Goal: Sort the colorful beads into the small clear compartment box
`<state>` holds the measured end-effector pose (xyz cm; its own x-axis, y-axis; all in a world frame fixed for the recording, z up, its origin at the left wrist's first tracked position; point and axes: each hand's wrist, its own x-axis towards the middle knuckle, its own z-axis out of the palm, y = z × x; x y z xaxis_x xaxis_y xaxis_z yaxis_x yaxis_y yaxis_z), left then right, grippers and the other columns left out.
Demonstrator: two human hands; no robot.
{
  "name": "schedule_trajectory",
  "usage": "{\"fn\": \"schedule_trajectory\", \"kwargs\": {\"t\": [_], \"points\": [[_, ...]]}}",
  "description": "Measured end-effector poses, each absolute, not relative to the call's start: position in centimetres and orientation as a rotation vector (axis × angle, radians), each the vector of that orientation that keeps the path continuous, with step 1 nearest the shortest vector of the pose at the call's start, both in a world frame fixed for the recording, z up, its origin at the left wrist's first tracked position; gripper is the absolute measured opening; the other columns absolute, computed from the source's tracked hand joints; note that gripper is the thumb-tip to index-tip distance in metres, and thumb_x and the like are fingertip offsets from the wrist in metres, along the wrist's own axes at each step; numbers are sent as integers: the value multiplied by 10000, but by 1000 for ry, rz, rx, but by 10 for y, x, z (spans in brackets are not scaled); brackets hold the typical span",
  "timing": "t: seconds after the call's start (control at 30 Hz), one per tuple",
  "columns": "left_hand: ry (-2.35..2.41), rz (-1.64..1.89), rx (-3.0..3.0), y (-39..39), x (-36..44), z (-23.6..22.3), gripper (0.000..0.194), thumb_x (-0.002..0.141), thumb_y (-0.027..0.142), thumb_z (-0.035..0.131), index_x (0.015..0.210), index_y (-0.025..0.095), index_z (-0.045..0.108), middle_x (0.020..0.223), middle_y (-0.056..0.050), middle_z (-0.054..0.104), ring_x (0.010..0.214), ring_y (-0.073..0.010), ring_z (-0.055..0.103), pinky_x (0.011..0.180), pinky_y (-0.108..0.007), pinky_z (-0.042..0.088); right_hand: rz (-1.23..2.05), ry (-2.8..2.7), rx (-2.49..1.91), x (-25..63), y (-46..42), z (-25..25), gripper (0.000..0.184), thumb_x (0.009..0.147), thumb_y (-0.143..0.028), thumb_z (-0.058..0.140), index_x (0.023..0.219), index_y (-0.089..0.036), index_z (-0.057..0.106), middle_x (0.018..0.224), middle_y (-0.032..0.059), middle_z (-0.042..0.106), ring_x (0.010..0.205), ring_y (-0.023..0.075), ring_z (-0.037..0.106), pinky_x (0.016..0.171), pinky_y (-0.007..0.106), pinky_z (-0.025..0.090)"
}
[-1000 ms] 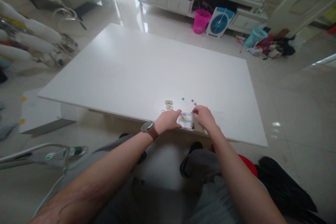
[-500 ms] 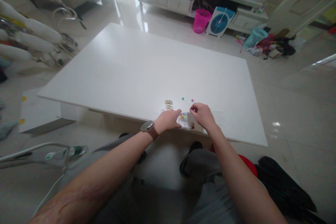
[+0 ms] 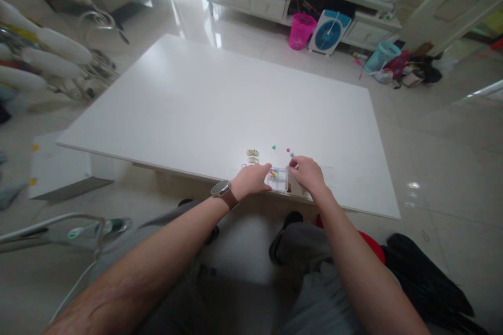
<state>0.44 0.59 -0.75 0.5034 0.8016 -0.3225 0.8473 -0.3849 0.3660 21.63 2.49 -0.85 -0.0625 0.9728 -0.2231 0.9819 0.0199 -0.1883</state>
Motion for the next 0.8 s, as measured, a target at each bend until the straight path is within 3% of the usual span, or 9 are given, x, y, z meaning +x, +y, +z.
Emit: {"fn": "schedule_trajectory", "kwargs": {"t": [0.23, 0.43, 0.63, 0.8], "points": [[1344, -116, 2278, 6, 4, -10, 548, 832, 463, 706, 1284, 208, 528, 1128, -145, 715, 1026, -325, 700, 831, -385, 524, -490, 2195, 2142, 222, 27, -10, 122, 900, -263, 624, 941, -229, 733, 1001, 53, 748, 905, 227, 659, 724, 298, 426], [1339, -120, 2286, 6, 3, -11, 543, 837, 472, 701, 1283, 211, 531, 1129, -143, 714, 1032, -319, 699, 839, -381, 521, -494, 2342, 2242, 231, 31, -14, 194, 869, -169, 580, 1011, -184, 711, 1060, 72, 718, 898, 208, 646, 819, 308, 468], [1351, -119, 2278, 5, 4, -11, 538, 829, 464, 711, 1268, 208, 533, 1121, -146, 714, 1027, -326, 702, 824, -382, 525, -652, 2682, 2109, 218, 35, -34, 298, 900, -137, 476, 1125, -141, 673, 1172, 131, 665, 1110, 239, 617, 1016, 360, 468], [1354, -120, 2277, 5, 4, -11, 518, 834, 448, 703, 1255, 198, 533, 1114, -150, 718, 1024, -336, 706, 808, -385, 531, -802, 2793, 1990, 202, 43, -46, 369, 929, -159, 453, 1239, -153, 653, 1370, 139, 606, 1308, 237, 540, 1168, 401, 381]]}}
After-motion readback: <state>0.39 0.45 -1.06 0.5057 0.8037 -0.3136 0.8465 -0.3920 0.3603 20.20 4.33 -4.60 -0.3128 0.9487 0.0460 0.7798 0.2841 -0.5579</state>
